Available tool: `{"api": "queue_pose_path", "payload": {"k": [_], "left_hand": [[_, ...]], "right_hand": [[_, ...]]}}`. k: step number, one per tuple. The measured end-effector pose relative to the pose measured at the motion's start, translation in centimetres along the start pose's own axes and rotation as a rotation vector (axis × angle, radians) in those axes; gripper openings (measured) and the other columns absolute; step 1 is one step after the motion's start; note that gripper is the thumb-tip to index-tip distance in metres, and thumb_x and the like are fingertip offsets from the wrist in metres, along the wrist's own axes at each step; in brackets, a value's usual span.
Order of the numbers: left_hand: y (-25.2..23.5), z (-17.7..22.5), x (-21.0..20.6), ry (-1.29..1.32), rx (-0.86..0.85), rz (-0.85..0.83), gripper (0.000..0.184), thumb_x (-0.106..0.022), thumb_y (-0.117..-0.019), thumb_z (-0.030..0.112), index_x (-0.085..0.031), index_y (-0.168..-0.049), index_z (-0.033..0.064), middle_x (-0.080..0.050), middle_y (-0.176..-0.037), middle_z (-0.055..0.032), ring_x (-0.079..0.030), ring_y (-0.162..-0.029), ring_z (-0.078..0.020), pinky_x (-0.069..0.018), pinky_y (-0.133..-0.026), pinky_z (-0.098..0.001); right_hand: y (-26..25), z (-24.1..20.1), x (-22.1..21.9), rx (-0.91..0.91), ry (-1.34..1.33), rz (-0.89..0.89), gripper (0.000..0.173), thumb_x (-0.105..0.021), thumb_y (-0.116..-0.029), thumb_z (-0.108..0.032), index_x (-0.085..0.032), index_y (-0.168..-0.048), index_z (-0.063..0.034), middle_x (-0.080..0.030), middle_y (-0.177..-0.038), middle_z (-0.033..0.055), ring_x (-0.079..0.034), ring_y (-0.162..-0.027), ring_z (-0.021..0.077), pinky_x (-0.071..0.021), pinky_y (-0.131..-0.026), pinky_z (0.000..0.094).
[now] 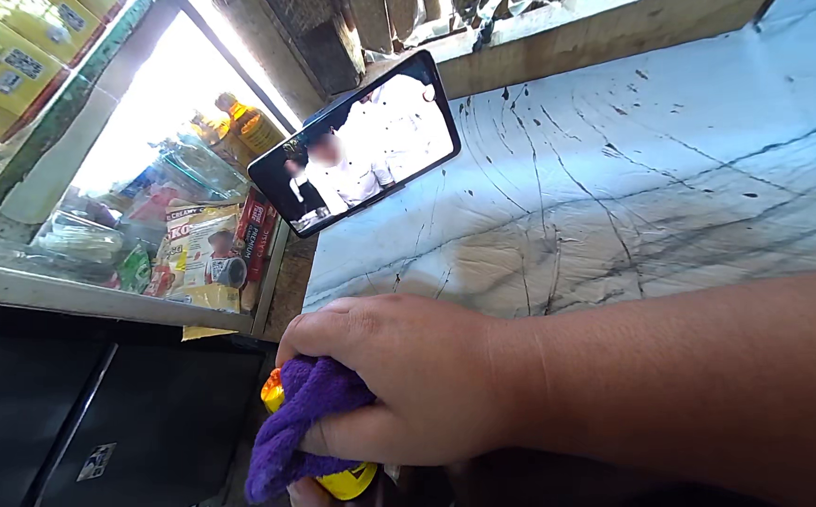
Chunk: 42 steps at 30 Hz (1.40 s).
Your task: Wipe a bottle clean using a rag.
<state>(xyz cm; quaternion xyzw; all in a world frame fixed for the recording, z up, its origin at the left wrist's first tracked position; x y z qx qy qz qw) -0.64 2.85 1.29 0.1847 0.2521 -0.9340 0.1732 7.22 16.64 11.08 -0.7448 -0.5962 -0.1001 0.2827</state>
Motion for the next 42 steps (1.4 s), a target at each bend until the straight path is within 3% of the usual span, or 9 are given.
{"api": "queue_pose_path", "payload": {"k": [24,27,30,34,37,38,40,42], "left_hand": [[-0.1,-0.4,-0.2,0.08,0.03,-0.047,0.045,-0.051,-0.0992,0.055,-0.074,-0.118,0.0216,-0.077,-0.102,0.0017,-0.074,-0.09,-0.0077,-0.0594,-0.073,-0.0229],[-0.3,-0.9,-0.5,0.203,0.077,-0.047,0.055,-0.049,-0.0959,0.064,-0.074,-0.105,0.0155,-0.076,-0.088,-0.0013,-0.073,-0.077,-0.0085,-0.0572,-0.066,-0.0224],[-0.5,-1.2,-0.8,0.419,0.198,-0.081,0.065,-0.052,-0.0905,0.07,-0.072,-0.092,0.0084,-0.068,-0.071,-0.0002,-0.065,-0.063,-0.0073,-0.0498,-0.06,-0.0219],[1.5,-2.2,3.1,0.486,0.323,-0.212,0.068,-0.045,-0.0938,0.071,-0.069,-0.104,0.0084,-0.068,-0.079,-0.0025,-0.066,-0.07,-0.0123,-0.0514,-0.064,-0.0284],[2.6,-1.9,4.9,0.451,0.299,-0.046,0.063,-0.043,-0.0953,0.07,-0.07,-0.096,0.013,-0.065,-0.072,0.0019,-0.062,-0.064,-0.0084,-0.0494,-0.06,-0.0254],[3.0,-1.6,5.9,0.5,0.272,0.045,0.059,-0.05,-0.0952,0.064,-0.075,-0.098,0.0107,-0.069,-0.073,-0.0004,-0.065,-0.063,-0.0092,-0.0528,-0.059,-0.0261],[4.2,-1.6,8.3,0.555,0.243,0.057,0.052,-0.052,-0.0998,0.054,-0.075,-0.112,0.0093,-0.075,-0.085,-0.0057,-0.072,-0.073,-0.0139,-0.0598,-0.069,-0.0331],[4.6,-1.6,9.0,0.519,0.21,0.095,0.048,-0.052,-0.1011,0.051,-0.074,-0.114,0.0097,-0.076,-0.089,-0.0064,-0.073,-0.075,-0.0139,-0.0615,-0.071,-0.0336]], "right_hand": [[0.0,0.1,0.0,0.007,0.005,0.008,0.029,-0.065,-0.0987,-0.033,-0.067,-0.116,-0.0096,-0.066,-0.095,0.0012,-0.062,-0.089,0.0083,-0.0498,-0.073,0.0294],[0.0,0.1,0.0,-0.002,-0.002,0.003,0.029,-0.064,-0.0998,-0.033,-0.067,-0.117,-0.01,-0.066,-0.096,0.0013,-0.063,-0.091,0.0086,-0.0507,-0.074,0.03],[-0.1,0.0,0.1,-0.007,-0.021,-0.013,0.029,-0.062,-0.1014,-0.03,-0.066,-0.121,-0.0096,-0.068,-0.1,0.0026,-0.064,-0.094,0.0096,-0.0518,-0.077,0.0311],[-0.2,0.0,0.0,-0.025,-0.026,-0.042,0.031,-0.066,-0.0984,-0.03,-0.066,-0.123,-0.0111,-0.068,-0.103,0.0024,-0.063,-0.096,0.0102,-0.0516,-0.078,0.0323],[-0.1,-0.1,-0.3,-0.006,0.026,-0.067,0.05,-0.077,-0.0883,-0.029,-0.063,-0.133,-0.0121,-0.067,-0.119,0.0049,-0.062,-0.109,0.015,-0.0517,-0.087,0.0375],[-0.1,-0.1,-0.4,0.001,0.054,-0.072,0.056,-0.08,-0.0859,-0.03,-0.061,-0.137,-0.0138,-0.066,-0.123,0.0048,-0.061,-0.112,0.0156,-0.0519,-0.089,0.0375],[-0.1,-0.1,-0.5,0.01,0.093,-0.086,0.065,-0.082,-0.0836,-0.029,-0.057,-0.142,-0.0158,-0.065,-0.125,0.005,-0.061,-0.115,0.0168,-0.0517,-0.09,0.0381],[-0.1,-0.2,-0.5,0.015,0.098,-0.091,0.067,-0.083,-0.0832,-0.028,-0.056,-0.143,-0.0159,-0.066,-0.125,0.005,-0.06,-0.116,0.0172,-0.0515,-0.091,0.0388]]}}
Point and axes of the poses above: each hand's wrist, its own y-axis away from the middle knuckle, its own x-axis out of the back of the hand, z = x × y, the point moved 5 cm from there along -y, towards the middle knuckle
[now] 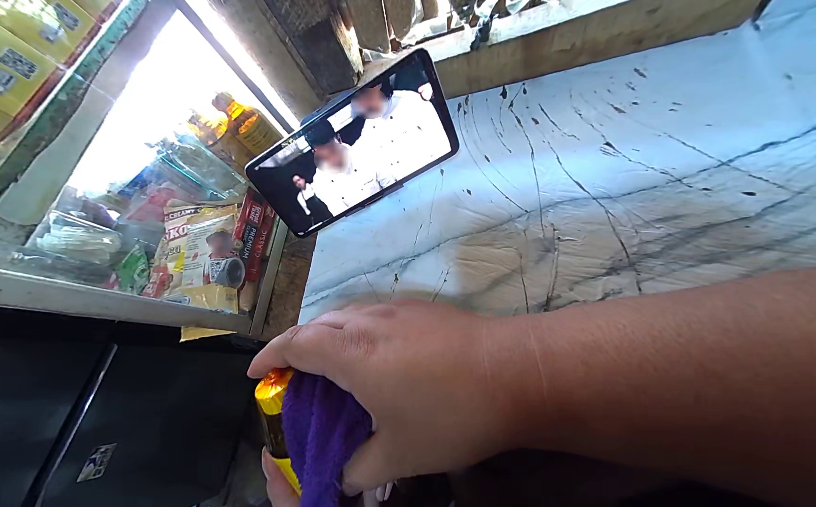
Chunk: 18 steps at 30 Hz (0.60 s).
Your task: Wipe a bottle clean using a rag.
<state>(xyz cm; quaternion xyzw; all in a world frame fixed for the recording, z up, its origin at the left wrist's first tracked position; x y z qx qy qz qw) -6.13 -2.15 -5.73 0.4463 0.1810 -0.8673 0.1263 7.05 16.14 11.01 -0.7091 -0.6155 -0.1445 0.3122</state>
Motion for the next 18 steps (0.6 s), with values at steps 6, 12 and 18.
{"api": "queue_pose_path", "payload": {"k": [6,12,18], "left_hand": [[-0.1,-0.2,-0.7,-0.122,-0.077,0.051,0.054,-0.047,-0.1018,0.055,-0.075,-0.107,0.0096,-0.075,-0.083,-0.0048,-0.072,-0.07,-0.0113,-0.0599,-0.063,-0.03],[-4.0,-3.6,-9.2,-0.247,0.006,-0.167,0.056,-0.05,-0.0965,0.062,-0.075,-0.108,0.0135,-0.076,-0.093,-0.0006,-0.072,-0.081,-0.0071,-0.0563,-0.07,-0.0214],[-4.0,-3.2,-8.3,-0.319,-0.12,-0.114,0.049,-0.053,-0.0985,0.056,-0.074,-0.11,0.0137,-0.076,-0.098,-0.0033,-0.074,-0.086,-0.0117,-0.0595,-0.071,-0.0263]], "right_hand": [[0.0,0.2,-0.1,0.021,-0.009,0.006,0.059,-0.079,-0.0871,-0.032,-0.057,-0.14,-0.0154,-0.068,-0.118,0.0029,-0.062,-0.11,0.0151,-0.0516,-0.089,0.0377],[0.1,0.1,0.3,0.022,-0.077,0.063,0.035,-0.065,-0.0991,-0.03,-0.065,-0.129,-0.0107,-0.07,-0.102,0.004,-0.065,-0.095,0.0124,-0.052,-0.079,0.0348],[0.1,0.2,0.4,-0.003,-0.127,0.1,0.026,-0.063,-0.101,-0.028,-0.067,-0.119,-0.0102,-0.068,-0.095,0.0021,-0.064,-0.089,0.0088,-0.0518,-0.075,0.0303]]}}
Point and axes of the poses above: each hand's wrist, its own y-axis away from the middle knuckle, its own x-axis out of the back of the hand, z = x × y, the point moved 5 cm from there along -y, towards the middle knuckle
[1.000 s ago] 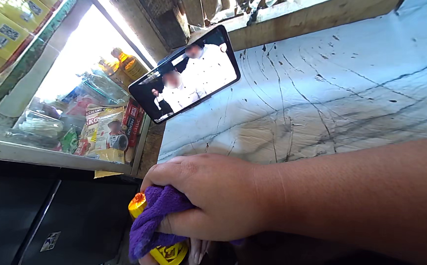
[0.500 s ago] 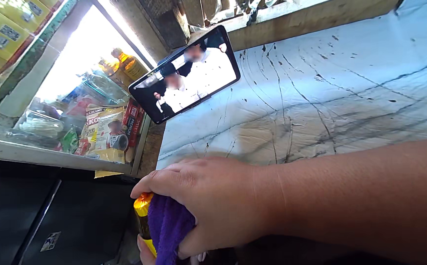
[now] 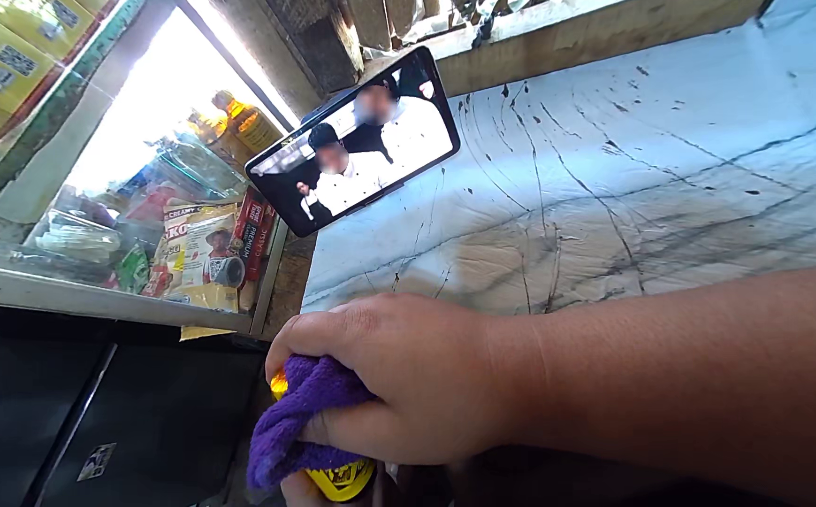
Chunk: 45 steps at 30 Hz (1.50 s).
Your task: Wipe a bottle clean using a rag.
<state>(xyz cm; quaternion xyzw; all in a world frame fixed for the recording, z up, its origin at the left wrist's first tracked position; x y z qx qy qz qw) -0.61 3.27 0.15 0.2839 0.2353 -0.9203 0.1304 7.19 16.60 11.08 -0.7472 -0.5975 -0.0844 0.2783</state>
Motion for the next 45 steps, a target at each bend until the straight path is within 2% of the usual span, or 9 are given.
{"api": "queue_pose_path", "payload": {"k": [6,11,15,19,20,22,30,35,45], "left_hand": [[-0.5,1.7,-1.0,-0.623,-0.289,0.104,0.03,-0.052,-0.1008,0.049,-0.066,-0.119,0.0305,-0.072,-0.112,0.0161,-0.065,-0.108,0.0047,-0.0519,-0.096,-0.0182],[-0.2,1.6,0.2,-0.523,-0.198,0.064,0.036,-0.052,-0.0998,0.055,-0.067,-0.116,0.0264,-0.074,-0.102,0.0071,-0.071,-0.086,-0.0023,-0.0584,-0.068,-0.0202],[0.8,0.7,0.9,-0.184,-0.058,0.053,0.049,-0.051,-0.0973,0.06,-0.075,-0.104,0.0172,-0.076,-0.089,0.0025,-0.071,-0.076,-0.0041,-0.0563,-0.066,-0.0202],[3.6,2.3,6.5,0.003,-0.052,0.213,0.04,-0.051,-0.1037,0.044,-0.074,-0.114,0.0137,-0.077,-0.097,0.0011,-0.073,-0.084,-0.0036,-0.0602,-0.076,-0.0237],[3.1,2.8,6.0,-0.048,-0.051,0.203,0.037,-0.051,-0.1038,0.042,-0.074,-0.12,0.0172,-0.077,-0.106,0.0045,-0.072,-0.095,-0.0006,-0.0589,-0.084,-0.0217],[2.1,2.8,4.4,-0.06,-0.083,0.177,0.035,-0.052,-0.1038,0.041,-0.074,-0.116,0.0171,-0.076,-0.104,0.0048,-0.071,-0.096,-0.0005,-0.0576,-0.081,-0.0207],[1.9,1.1,2.4,-0.068,-0.045,0.047,0.043,-0.044,-0.1067,0.043,-0.07,-0.124,0.0148,-0.074,-0.116,0.0028,-0.068,-0.11,-0.0041,-0.0544,-0.096,-0.0246],[0.1,-0.1,-1.3,0.047,0.077,-0.062,0.046,-0.053,-0.0993,0.053,-0.075,-0.112,0.0146,-0.076,-0.097,-0.0009,-0.073,-0.088,-0.0086,-0.058,-0.076,-0.0248],[-0.3,-0.6,-1.6,0.082,0.145,-0.04,0.06,-0.051,-0.0953,0.063,-0.074,-0.105,0.0081,-0.075,-0.085,-0.0043,-0.072,-0.077,-0.0113,-0.0563,-0.068,-0.0247]], "right_hand": [[0.1,-0.1,0.2,-0.038,0.038,0.024,0.027,-0.064,-0.1006,-0.032,-0.067,-0.118,-0.0118,-0.067,-0.094,0.0002,-0.064,-0.089,0.0076,-0.0514,-0.074,0.0289],[0.0,0.0,0.1,0.005,0.069,0.049,0.03,-0.062,-0.1011,-0.034,-0.068,-0.116,-0.0086,-0.069,-0.092,0.0031,-0.065,-0.09,0.011,-0.0514,-0.073,0.0314],[-0.1,0.1,-0.1,-0.049,0.09,-0.033,0.043,-0.073,-0.0927,-0.035,-0.065,-0.128,-0.0115,-0.069,-0.105,0.0026,-0.064,-0.099,0.0113,-0.052,-0.081,0.034],[0.1,-0.2,-0.9,0.016,0.226,-0.048,0.085,-0.088,-0.0767,-0.029,-0.049,-0.15,-0.0101,-0.068,-0.126,0.0067,-0.062,-0.121,0.0213,-0.051,-0.099,0.0408],[0.2,-0.3,-1.0,0.021,0.252,-0.063,0.093,-0.089,-0.075,-0.028,-0.044,-0.154,-0.0099,-0.066,-0.13,0.0082,-0.06,-0.124,0.0236,-0.0496,-0.102,0.0415],[0.3,-0.3,-1.1,0.024,0.281,-0.09,0.097,-0.088,-0.076,-0.031,-0.039,-0.157,-0.0096,-0.064,-0.135,0.01,-0.057,-0.128,0.0259,-0.0472,-0.105,0.0418],[0.0,-0.3,-0.4,-0.037,0.111,-0.081,0.068,-0.083,-0.0843,-0.029,-0.053,-0.143,-0.0109,-0.067,-0.122,0.0043,-0.061,-0.115,0.0143,-0.0519,-0.092,0.0349],[0.1,-0.2,0.1,-0.045,0.04,-0.005,0.045,-0.075,-0.0911,-0.032,-0.062,-0.128,-0.0091,-0.068,-0.103,0.0034,-0.064,-0.097,0.011,-0.0531,-0.079,0.0314],[-0.1,-0.1,0.4,-0.019,-0.002,0.089,0.024,-0.059,-0.104,-0.028,-0.067,-0.113,-0.0076,-0.067,-0.087,0.0042,-0.065,-0.086,0.0112,-0.052,-0.069,0.0299]]}}
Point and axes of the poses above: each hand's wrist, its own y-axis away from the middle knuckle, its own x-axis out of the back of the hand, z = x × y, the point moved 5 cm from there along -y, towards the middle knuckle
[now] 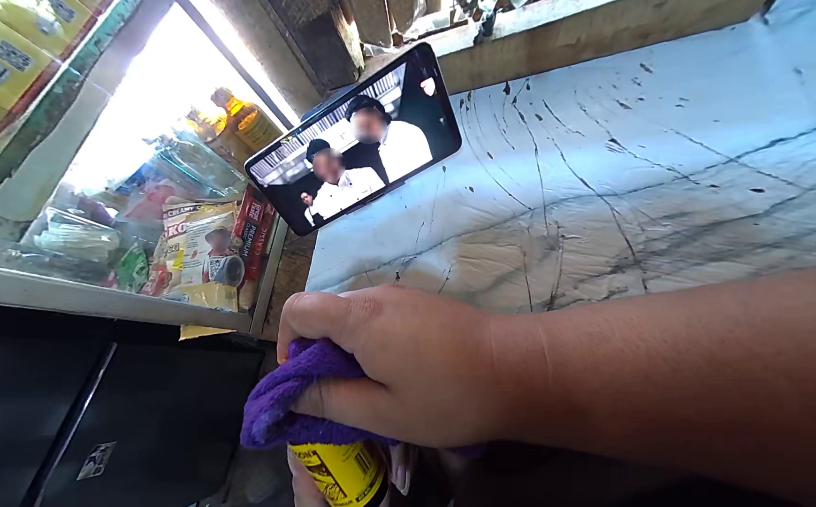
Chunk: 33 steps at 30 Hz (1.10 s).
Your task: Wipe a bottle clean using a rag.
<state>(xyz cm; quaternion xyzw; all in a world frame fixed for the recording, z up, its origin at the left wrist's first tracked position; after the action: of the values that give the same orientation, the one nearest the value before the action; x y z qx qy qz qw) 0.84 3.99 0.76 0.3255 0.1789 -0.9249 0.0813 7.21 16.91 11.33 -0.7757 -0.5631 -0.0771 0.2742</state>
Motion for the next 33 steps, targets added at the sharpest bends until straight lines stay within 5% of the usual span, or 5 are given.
{"api": "queue_pose_path", "payload": {"k": [9,19,27,33], "left_hand": [[-0.1,0.1,0.2,0.001,0.014,-0.002,0.061,-0.049,-0.0942,0.066,-0.074,-0.102,0.0104,-0.073,-0.081,-0.0016,-0.071,-0.075,-0.0093,-0.0547,-0.068,-0.0238],[0.0,0.1,0.6,0.011,0.009,-0.028,0.057,-0.05,-0.095,0.062,-0.075,-0.099,0.0114,-0.073,-0.081,0.0007,-0.07,-0.076,-0.0063,-0.0537,-0.071,-0.0221],[0.0,0.4,1.1,0.044,-0.012,0.038,0.056,-0.053,-0.0953,0.06,-0.074,-0.106,0.0098,-0.075,-0.084,-0.0048,-0.072,-0.075,-0.0126,-0.0574,-0.066,-0.0272],[-0.3,0.9,1.2,0.078,-0.044,0.074,0.046,-0.059,-0.0976,0.048,-0.074,-0.112,0.0077,-0.076,-0.091,-0.0115,-0.075,-0.076,-0.0198,-0.0611,-0.065,-0.0339]], "right_hand": [[0.0,0.1,0.1,-0.077,0.007,-0.054,0.024,-0.056,-0.1059,-0.031,-0.064,-0.118,-0.0111,-0.066,-0.09,-0.0006,-0.063,-0.084,0.0055,-0.0512,-0.071,0.0263],[-0.1,0.2,-0.1,-0.116,0.018,-0.119,0.048,-0.078,-0.0885,-0.032,-0.061,-0.129,-0.0116,-0.069,-0.101,0.0028,-0.065,-0.095,0.0113,-0.0531,-0.076,0.0336],[0.1,0.2,0.1,-0.05,0.004,-0.027,0.024,-0.061,-0.1026,-0.032,-0.063,-0.114,-0.0109,-0.063,-0.085,-0.0016,-0.062,-0.079,0.0052,-0.0503,-0.066,0.0256],[0.1,0.2,0.1,-0.037,0.021,-0.025,0.023,-0.058,-0.1046,-0.029,-0.063,-0.117,-0.011,-0.064,-0.088,-0.0008,-0.063,-0.083,0.006,-0.0513,-0.069,0.0257]]}}
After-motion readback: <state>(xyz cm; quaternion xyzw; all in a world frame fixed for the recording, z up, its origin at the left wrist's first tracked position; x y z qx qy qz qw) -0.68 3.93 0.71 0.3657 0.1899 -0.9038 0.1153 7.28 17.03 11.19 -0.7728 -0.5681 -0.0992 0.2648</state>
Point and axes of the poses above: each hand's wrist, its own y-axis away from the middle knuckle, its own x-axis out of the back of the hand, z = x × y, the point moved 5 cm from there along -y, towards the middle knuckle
